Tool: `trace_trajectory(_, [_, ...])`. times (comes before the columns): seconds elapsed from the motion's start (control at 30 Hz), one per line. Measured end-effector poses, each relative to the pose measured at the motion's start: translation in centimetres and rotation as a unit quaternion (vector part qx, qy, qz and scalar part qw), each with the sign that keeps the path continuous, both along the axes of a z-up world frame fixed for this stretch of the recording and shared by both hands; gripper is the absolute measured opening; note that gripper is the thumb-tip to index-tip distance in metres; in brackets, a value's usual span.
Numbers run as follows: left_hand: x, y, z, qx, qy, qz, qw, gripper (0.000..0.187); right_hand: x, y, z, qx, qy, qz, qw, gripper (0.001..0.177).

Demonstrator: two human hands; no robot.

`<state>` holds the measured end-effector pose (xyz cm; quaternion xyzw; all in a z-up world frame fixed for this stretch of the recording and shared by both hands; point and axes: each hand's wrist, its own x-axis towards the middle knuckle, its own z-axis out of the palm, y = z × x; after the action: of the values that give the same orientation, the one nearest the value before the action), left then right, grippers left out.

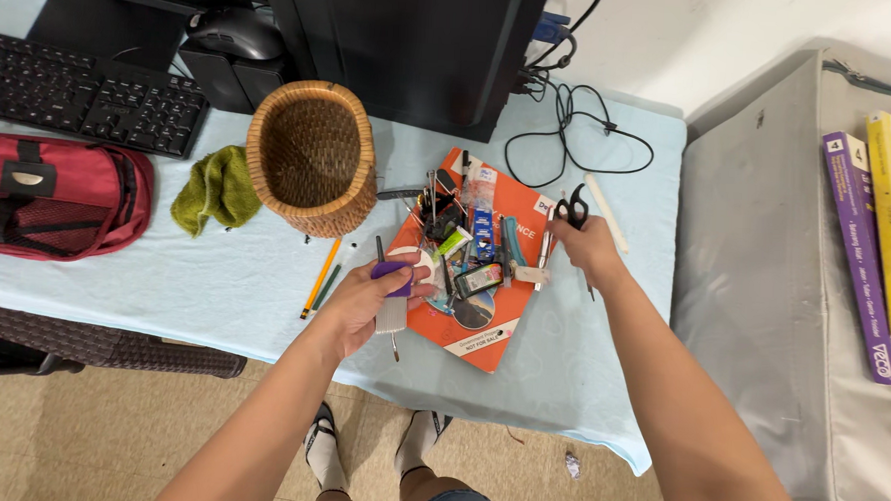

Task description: The person empties a woven basket of stationery onto a desk, then sorts through a red bag and a rolling cart to gather more items. They place pens, pencils, scissors, and other tools into the red bag and the basket, organizing the workspace.

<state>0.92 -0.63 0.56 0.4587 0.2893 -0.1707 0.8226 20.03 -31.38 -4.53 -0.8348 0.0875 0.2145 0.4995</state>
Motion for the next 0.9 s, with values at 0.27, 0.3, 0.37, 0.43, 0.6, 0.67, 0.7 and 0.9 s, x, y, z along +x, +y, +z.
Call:
trace_trajectory(0.27, [1.0,-2.1,0.6,-0.005,-0.022,-0.033,0.999,0.039,-1.4,-1.5,3.8,0.153,0.006,-0.010,0.988,0.015])
trace_trajectory(0.3, [0.9,-2.2,0.7,-0.008,-0.025,-0.034,0.999,0.039,-1.7,-1.2,4.2,0.137,0.007,-0.008,0.991,0.014])
trace_trajectory(0.37, [0.7,-2.0,0.9,-0.005,-0.026,-0.038,0.999,0.038,-2.2,-0.6,5.0,0.103,0.003,-0.004,0.995,0.015])
trace_trajectory(0.43, [0.4,-1.7,1.1,-0.001,-0.023,-0.036,0.999,0.038,-2.6,0.1,5.3,0.068,-0.004,0.004,0.998,0.015])
trace_trajectory(0.6, [-1.2,0.3,1.1,0.000,-0.026,-0.015,1.000,0.038,-2.9,1.7,4.2,0.026,-0.004,0.011,1.000,0.020])
trace_trajectory(0.67, [-1.7,1.1,0.8,-0.006,-0.027,-0.001,1.000,0.037,-2.8,2.5,3.7,0.012,0.000,0.020,1.000,0.025])
trace_trajectory(0.7, [-2.0,1.5,0.7,-0.009,-0.028,0.007,1.000,0.037,-2.7,3.0,3.6,0.007,0.006,0.021,1.000,0.026])
trace_trajectory(0.9, [-3.6,3.0,0.5,-0.006,-0.026,0.032,0.999,0.034,-2.9,6.8,3.4,0.062,0.045,0.051,0.996,0.021])
